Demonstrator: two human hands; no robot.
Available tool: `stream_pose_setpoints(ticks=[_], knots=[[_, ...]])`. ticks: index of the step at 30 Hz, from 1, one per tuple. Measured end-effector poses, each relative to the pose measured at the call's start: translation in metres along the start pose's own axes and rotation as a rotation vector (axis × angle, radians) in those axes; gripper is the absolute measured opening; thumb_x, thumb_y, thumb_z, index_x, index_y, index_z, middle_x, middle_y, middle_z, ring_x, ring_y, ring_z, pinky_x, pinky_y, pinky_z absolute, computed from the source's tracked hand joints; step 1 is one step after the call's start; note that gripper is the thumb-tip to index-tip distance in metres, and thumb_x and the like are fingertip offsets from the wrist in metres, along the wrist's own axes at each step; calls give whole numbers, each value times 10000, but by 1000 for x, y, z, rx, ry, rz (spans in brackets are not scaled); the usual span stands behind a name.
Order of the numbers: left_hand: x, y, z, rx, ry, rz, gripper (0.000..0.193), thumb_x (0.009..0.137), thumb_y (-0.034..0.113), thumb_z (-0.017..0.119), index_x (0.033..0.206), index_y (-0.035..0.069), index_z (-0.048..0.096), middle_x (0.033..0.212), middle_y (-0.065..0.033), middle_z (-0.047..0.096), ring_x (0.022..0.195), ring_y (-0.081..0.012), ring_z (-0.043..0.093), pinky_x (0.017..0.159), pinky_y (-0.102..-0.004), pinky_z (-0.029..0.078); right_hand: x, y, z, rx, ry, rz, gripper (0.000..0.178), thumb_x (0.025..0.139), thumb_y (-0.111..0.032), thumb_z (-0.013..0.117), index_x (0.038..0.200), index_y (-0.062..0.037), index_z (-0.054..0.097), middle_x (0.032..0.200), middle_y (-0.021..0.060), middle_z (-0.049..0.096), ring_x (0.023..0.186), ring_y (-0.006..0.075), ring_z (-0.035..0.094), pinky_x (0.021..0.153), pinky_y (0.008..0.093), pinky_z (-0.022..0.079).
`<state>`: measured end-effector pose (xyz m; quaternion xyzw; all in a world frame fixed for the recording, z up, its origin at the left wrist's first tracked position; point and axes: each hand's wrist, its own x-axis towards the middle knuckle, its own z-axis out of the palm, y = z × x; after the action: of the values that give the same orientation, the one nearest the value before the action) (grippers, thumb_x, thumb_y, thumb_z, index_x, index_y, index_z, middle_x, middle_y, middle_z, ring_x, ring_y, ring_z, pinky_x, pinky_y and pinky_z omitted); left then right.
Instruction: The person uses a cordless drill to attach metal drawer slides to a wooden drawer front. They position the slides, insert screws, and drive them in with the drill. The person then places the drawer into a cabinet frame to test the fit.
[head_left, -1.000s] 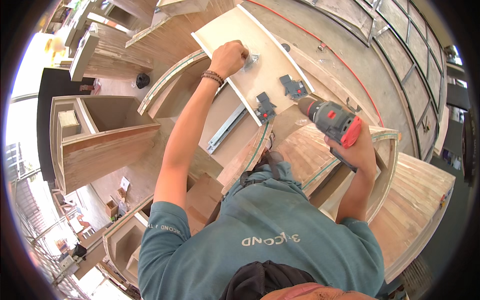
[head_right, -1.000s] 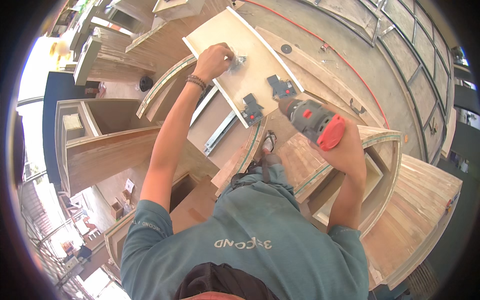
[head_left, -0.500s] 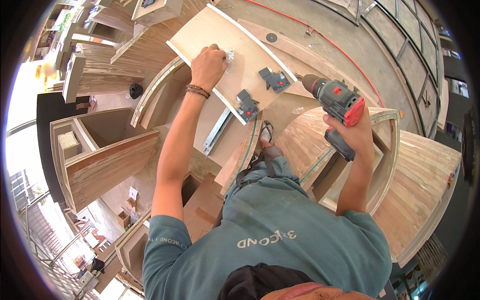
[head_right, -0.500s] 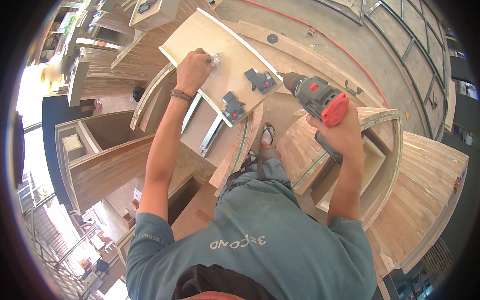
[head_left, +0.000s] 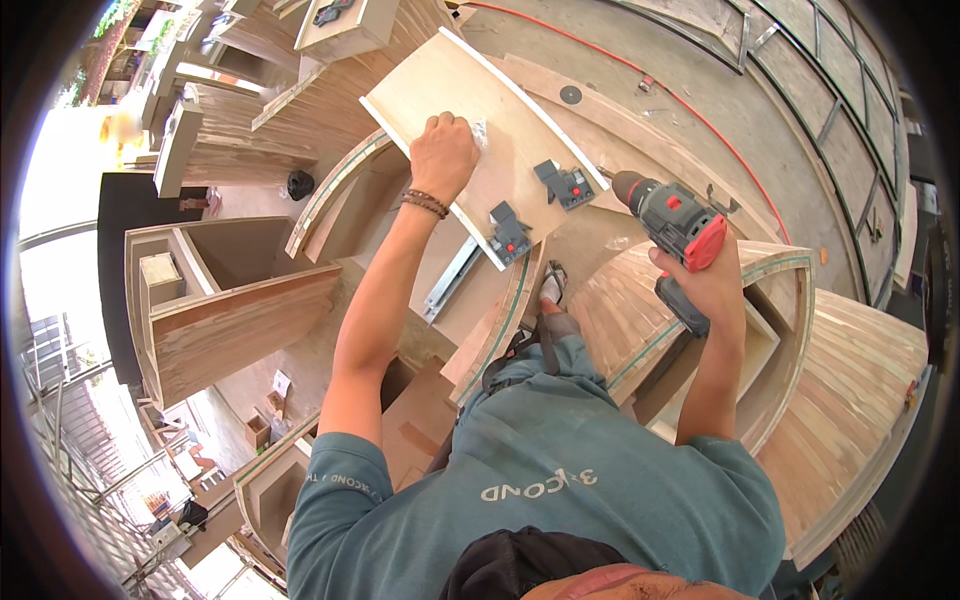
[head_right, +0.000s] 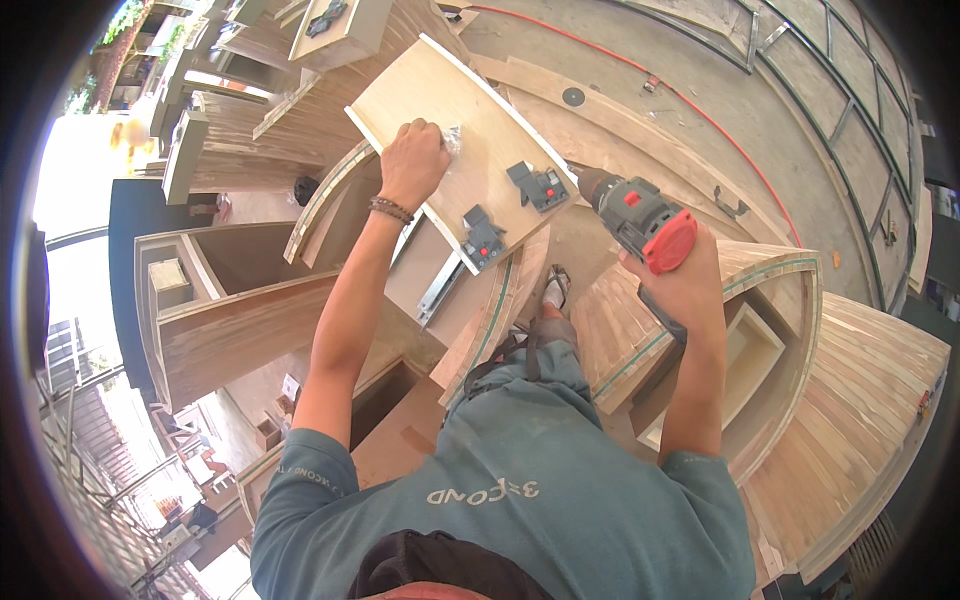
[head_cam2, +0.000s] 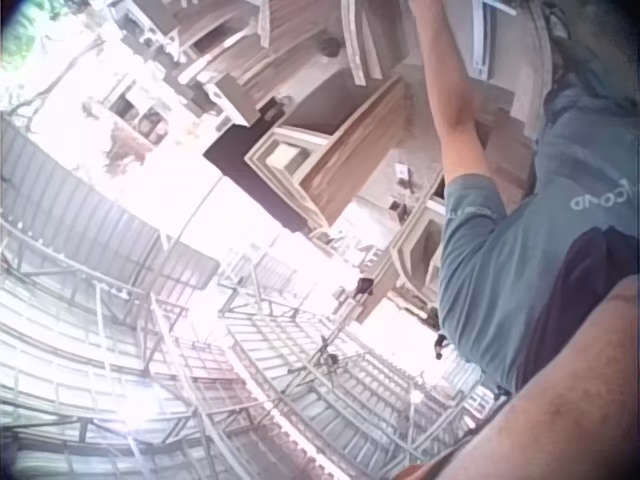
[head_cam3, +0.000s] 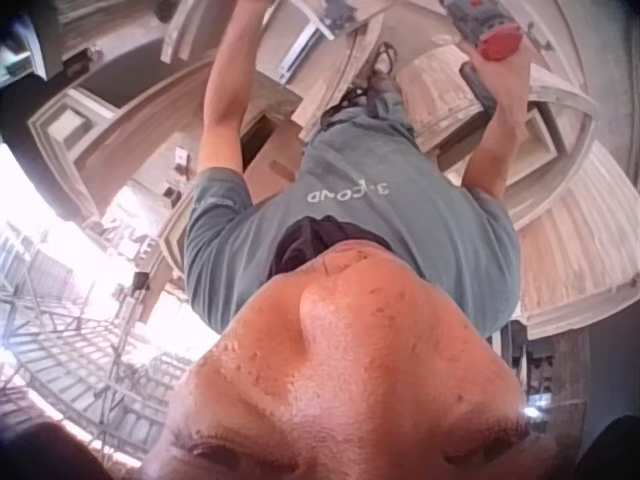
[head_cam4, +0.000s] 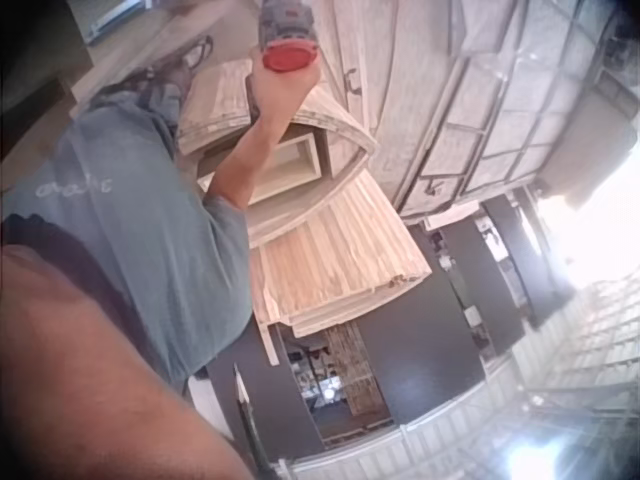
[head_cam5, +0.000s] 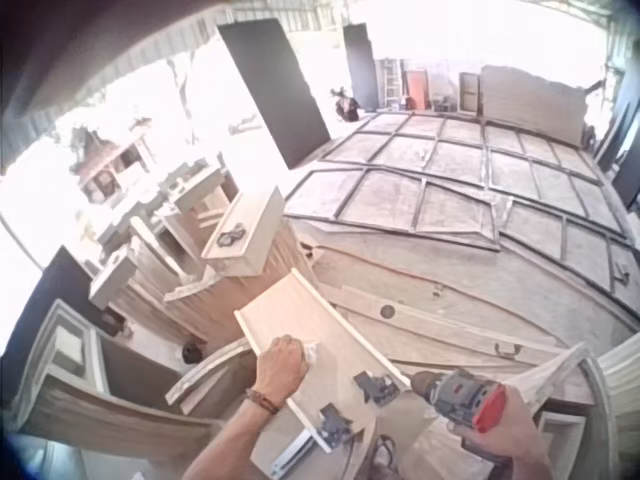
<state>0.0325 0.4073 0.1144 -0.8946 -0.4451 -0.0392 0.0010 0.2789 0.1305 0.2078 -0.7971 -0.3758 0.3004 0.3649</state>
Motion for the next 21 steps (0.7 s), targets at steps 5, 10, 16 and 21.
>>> stream_pose_setpoints(ticks=[5, 10, 16, 21], knots=[[6, -26, -23, -39, -66, -12, 181, 962, 210, 581, 1010, 39, 613, 1076, -178, 676, 851, -430, 699, 757, -531, 552, 4, 17, -1, 58, -37, 3, 439, 687, -156, 904, 1010, 29, 671, 929, 147, 729, 846, 255, 703, 821, 377, 543], [-8, -32, -62, 142, 5, 28, 140, 974, 180, 572, 972, 43, 603, 1036, -147, 685, 818, -392, 715, 702, -489, 571, -1, 16, 0, 25, 10, 2, 443, 693, -156, 904, 1018, 32, 669, 933, 148, 727, 845, 250, 701, 818, 376, 543], [-33, -22, -84, 123, 54, 195, 56, 918, 82, 603, 936, 36, 628, 1079, -100, 660, 824, -302, 720, 695, -404, 579, -7, 24, 4, 72, -11, 34, 450, 703, -168, 902, 1039, 27, 674, 937, 146, 731, 841, 247, 699, 813, 376, 543], [-62, 16, -66, -267, 35, 170, 149, 941, 212, 673, 1038, 100, 688, 1140, -42, 642, 899, -280, 693, 754, -412, 560, -15, 18, 6, 55, 2, 45, 443, 712, -183, 903, 1041, 19, 686, 937, 142, 738, 842, 248, 705, 807, 370, 543]])
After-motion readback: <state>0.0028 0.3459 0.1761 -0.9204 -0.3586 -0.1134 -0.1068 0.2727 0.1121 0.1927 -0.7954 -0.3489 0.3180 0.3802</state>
